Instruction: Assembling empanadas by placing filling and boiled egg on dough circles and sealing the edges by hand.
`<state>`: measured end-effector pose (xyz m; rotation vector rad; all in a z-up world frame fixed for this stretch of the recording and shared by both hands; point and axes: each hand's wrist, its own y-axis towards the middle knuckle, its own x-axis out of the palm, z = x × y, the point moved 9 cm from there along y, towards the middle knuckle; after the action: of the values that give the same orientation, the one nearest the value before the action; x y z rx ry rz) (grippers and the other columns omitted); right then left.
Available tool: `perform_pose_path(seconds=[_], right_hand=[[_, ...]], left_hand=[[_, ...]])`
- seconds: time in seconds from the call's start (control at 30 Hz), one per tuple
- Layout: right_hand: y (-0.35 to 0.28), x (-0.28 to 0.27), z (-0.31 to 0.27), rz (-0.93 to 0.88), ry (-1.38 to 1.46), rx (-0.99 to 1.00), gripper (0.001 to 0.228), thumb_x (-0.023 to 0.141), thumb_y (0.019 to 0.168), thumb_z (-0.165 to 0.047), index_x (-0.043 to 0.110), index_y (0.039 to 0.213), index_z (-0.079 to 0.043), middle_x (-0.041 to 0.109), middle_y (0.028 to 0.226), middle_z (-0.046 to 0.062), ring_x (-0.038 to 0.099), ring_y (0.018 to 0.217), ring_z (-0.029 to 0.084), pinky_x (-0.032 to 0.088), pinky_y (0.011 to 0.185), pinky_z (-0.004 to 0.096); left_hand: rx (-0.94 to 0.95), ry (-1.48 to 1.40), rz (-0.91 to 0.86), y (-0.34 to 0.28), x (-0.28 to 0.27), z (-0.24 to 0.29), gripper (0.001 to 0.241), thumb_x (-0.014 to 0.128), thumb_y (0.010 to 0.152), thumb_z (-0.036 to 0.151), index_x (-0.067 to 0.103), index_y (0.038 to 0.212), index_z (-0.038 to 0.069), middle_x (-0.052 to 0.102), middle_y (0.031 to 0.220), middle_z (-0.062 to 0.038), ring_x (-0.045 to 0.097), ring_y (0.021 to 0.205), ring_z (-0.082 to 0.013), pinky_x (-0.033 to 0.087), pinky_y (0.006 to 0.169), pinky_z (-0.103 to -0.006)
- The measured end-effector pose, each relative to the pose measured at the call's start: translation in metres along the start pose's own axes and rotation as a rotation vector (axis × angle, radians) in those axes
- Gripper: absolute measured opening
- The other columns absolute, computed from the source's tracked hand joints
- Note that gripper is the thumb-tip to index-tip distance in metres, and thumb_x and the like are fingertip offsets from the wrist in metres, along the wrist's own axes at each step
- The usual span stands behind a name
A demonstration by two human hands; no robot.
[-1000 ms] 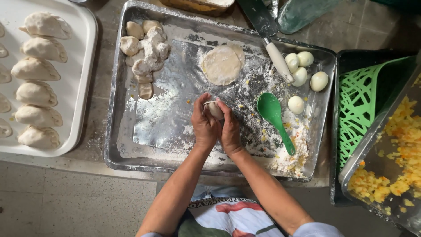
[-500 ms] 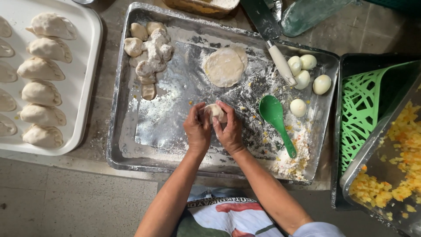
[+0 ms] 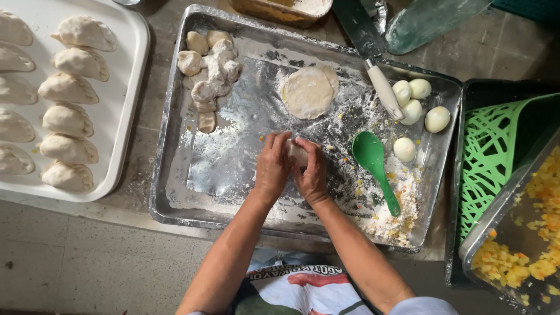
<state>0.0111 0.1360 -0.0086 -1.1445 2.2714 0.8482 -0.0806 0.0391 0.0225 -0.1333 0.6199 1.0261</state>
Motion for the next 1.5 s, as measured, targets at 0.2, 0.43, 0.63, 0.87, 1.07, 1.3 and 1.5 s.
perform_pose_path(seconds=[0.2, 0.43, 0.63, 0.87, 1.07, 1.3, 1.5], right_hand=[[0.008, -0.004, -0.014, -0.041, -0.022, -0.040, 0.050, 0.060, 0.093, -0.034, 0.054, 0.136, -0.010, 0.066, 0.123, 0.008, 0.063, 0.117, 0.029, 0.047, 0.103, 0.042], [0.020, -0.029, -0.011, -0.153, 0.106, 0.023, 0.049, 0.058, 0.094, -0.031, 0.057, 0.137, -0.007, 0.073, 0.116, 0.011, 0.069, 0.111, 0.032, 0.053, 0.096, 0.044], [-0.030, -0.066, 0.031, -0.039, -0.123, 0.115, 0.037, 0.052, 0.091, -0.002, 0.075, 0.116, -0.015, 0.064, 0.105, 0.004, 0.067, 0.099, 0.030, 0.054, 0.086, 0.041], [-0.036, -0.058, -0.005, -0.095, -0.444, -0.037, 0.022, 0.055, 0.085, 0.008, 0.069, 0.092, -0.008, 0.055, 0.100, 0.006, 0.061, 0.086, 0.032, 0.051, 0.073, 0.043], [-0.027, -0.074, 0.040, -0.087, 0.012, 0.257, 0.038, 0.050, 0.080, 0.010, 0.074, 0.106, -0.003, 0.064, 0.097, 0.011, 0.070, 0.090, 0.035, 0.059, 0.079, 0.040], [-0.038, -0.070, 0.054, -0.064, 0.066, 0.441, 0.040, 0.053, 0.080, -0.002, 0.081, 0.106, -0.013, 0.071, 0.088, 0.005, 0.073, 0.088, 0.027, 0.058, 0.080, 0.038], [-0.031, -0.054, 0.016, -0.262, -0.499, 0.206, 0.034, 0.057, 0.079, 0.001, 0.077, 0.099, -0.018, 0.062, 0.098, 0.000, 0.063, 0.096, 0.025, 0.049, 0.084, 0.041]], left_hand=[[0.248, 0.317, 0.024, -0.005, 0.018, -0.024, 0.037, 0.081, 0.070, 0.020, 0.059, 0.100, 0.021, 0.052, 0.107, -0.001, 0.056, 0.087, -0.0260, 0.046, 0.070, -0.0383], [0.252, 0.355, 0.039, 0.001, 0.004, -0.005, 0.006, 0.060, 0.096, 0.022, 0.060, 0.100, 0.026, 0.053, 0.108, 0.002, 0.053, 0.090, -0.0229, 0.039, 0.071, -0.0348], [0.399, 0.098, -0.062, -0.012, 0.014, 0.011, 0.039, 0.041, 0.109, 0.029, 0.054, 0.143, 0.017, 0.057, 0.132, -0.014, 0.058, 0.121, -0.0365, 0.046, 0.102, -0.0464], [0.667, 0.183, -0.413, -0.026, 0.072, 0.014, 0.030, 0.059, 0.097, 0.037, 0.060, 0.118, 0.016, 0.059, 0.119, -0.007, 0.057, 0.117, -0.0333, 0.049, 0.095, -0.0458], [0.473, 0.178, -0.334, -0.011, 0.070, 0.009, 0.036, 0.052, 0.101, 0.042, 0.057, 0.129, 0.020, 0.056, 0.109, -0.004, 0.057, 0.108, -0.0304, 0.048, 0.090, -0.0436], [0.519, 0.327, -0.309, -0.029, 0.081, 0.006, 0.033, 0.040, 0.105, 0.047, 0.059, 0.116, 0.022, 0.054, 0.108, -0.002, 0.056, 0.110, -0.0263, 0.046, 0.096, -0.0413], [0.570, 0.322, -0.332, -0.042, 0.093, -0.006, 0.025, 0.051, 0.102, 0.037, 0.060, 0.116, 0.018, 0.055, 0.113, -0.006, 0.055, 0.114, -0.0299, 0.046, 0.099, -0.0420]])
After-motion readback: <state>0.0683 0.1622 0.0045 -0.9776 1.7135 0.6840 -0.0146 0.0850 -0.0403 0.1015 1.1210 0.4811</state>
